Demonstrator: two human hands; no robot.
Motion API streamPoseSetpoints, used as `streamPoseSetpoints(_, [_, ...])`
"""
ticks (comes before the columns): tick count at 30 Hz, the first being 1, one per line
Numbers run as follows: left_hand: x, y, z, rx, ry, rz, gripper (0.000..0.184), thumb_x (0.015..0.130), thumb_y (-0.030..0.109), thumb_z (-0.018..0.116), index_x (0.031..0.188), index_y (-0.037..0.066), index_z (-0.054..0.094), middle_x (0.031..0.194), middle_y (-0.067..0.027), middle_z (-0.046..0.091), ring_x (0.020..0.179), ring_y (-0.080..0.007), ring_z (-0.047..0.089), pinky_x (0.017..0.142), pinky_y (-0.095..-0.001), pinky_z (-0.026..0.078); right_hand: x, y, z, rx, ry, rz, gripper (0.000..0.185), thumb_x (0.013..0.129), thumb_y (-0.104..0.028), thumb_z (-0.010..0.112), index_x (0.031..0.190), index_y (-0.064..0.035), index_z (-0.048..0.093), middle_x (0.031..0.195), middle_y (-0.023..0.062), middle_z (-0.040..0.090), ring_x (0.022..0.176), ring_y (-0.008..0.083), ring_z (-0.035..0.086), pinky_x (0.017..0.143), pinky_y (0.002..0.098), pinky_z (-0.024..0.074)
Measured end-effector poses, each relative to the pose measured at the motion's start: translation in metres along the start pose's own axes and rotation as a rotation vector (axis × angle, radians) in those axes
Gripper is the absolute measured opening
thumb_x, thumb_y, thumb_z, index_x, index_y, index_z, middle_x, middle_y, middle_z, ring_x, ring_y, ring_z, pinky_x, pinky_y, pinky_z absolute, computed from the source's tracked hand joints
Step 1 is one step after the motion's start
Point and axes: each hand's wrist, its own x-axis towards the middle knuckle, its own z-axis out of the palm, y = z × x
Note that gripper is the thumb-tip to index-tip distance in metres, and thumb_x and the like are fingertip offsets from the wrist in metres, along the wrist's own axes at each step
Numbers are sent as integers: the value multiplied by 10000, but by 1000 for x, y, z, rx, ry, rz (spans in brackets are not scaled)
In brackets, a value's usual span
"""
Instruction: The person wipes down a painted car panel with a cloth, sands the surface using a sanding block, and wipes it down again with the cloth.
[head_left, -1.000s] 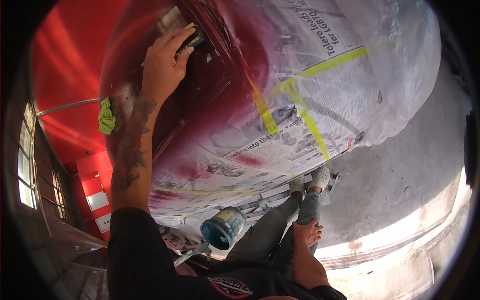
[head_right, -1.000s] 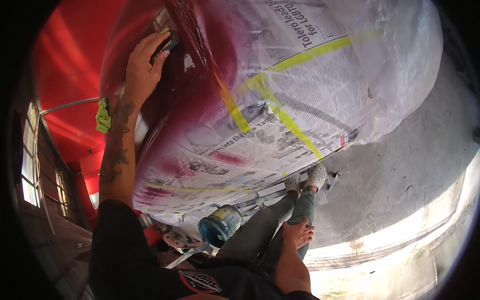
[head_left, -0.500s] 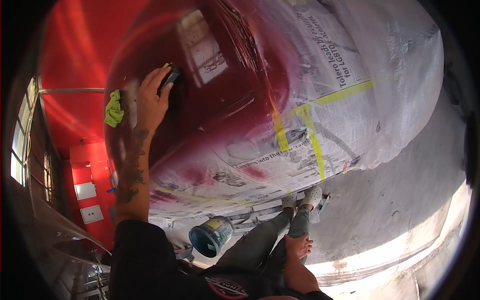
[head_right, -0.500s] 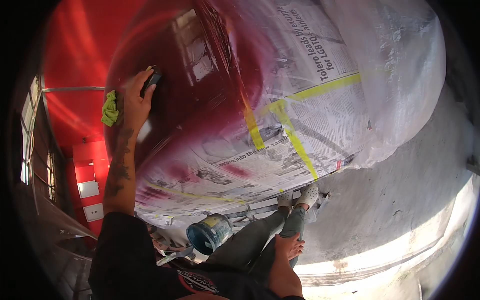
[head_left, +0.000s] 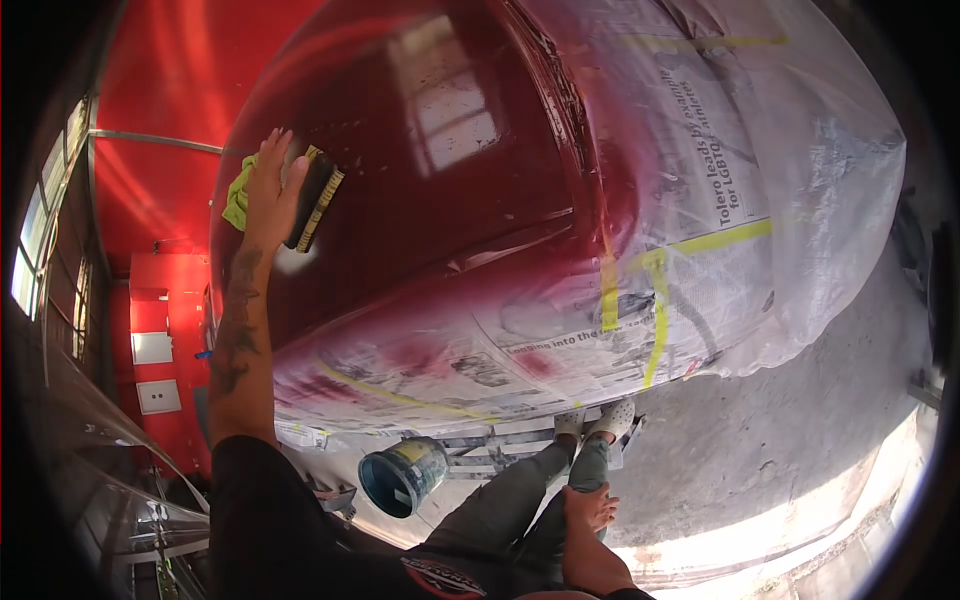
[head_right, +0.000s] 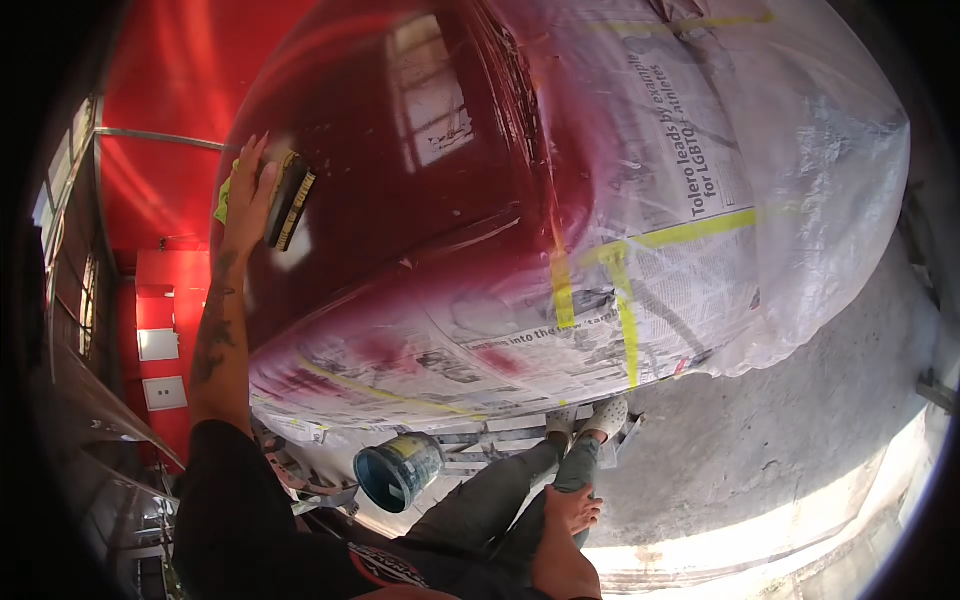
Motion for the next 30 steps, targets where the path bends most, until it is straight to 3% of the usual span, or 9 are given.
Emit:
streamPoseSetpoints(2, [12, 54, 23, 294, -86, 330, 742, 1054, 528, 497, 1586, 33, 342, 1662, -185, 305, 1546, -352, 273, 1251, -487, 213, 0, 0, 2, -8, 11, -9, 1005, 604, -541, 893, 1447, -184, 478, 1366, 176, 484, 1254, 362, 525, 1042, 475, 435])
streamPoseSetpoints(4, [25, 110, 53, 262, -221, 465, 857, 1028, 656, 409, 1616, 48, 270, 1693, -144, 247, 1571, -344, 198, 1265, -530, 156, 0, -2, 4, -17, 22, -18, 1006, 604, -542, 892, 1447, -183, 478, 1364, 174, 483, 1247, 360, 528, 1040, 474, 436])
streamPoseSetpoints(6, [44, 147, 91, 360, -249, 544, 855, 1029, 645, 424, 1633, 72, 232, 1702, -141, 224, 1578, -346, 172, 1264, -534, 150, -1, -1, 3, -26, 13, -23, 1005, 609, -537, 890, 1453, -182, 476, 1377, 177, 479, 1261, 361, 523, 1054, 474, 429])
streamPoseSetpoints(8, [65, 171, 126, 377, -237, 501, 985, 978, 789, 277, 1635, 59, 204, 1707, -118, 207, 1573, -330, 191, 1265, -558, 157, -1, 1, 7, -25, 18, -24, 1003, 612, -534, 888, 1455, -183, 475, 1384, 179, 476, 1268, 362, 520, 1063, 476, 425])
streamPoseSetpoints(14, [80, 214, 166, 366, -246, 298, 1114, 915, 879, 236, 1620, 18, 227, 1698, -148, 222, 1574, -364, 171, 1243, -637, 120, -6, 4, 9, -31, 12, -33, 988, 640, -542, 870, 1454, -164, 459, 1385, 184, 486, 1265, 360, 520, 1063, 457, 416])
streamPoseSetpoints(30, [25, 241, 169, 434, -128, 286, 1019, 972, 797, 279, 1584, -17, 315, 1667, -174, 294, 1561, -380, 196, 1210, -689, 123, -6, 5, 18, -18, 34, -31, 995, 634, -559, 866, 1464, -192, 459, 1338, 171, 489, 1221, 361, 531, 1038, 459, 418])
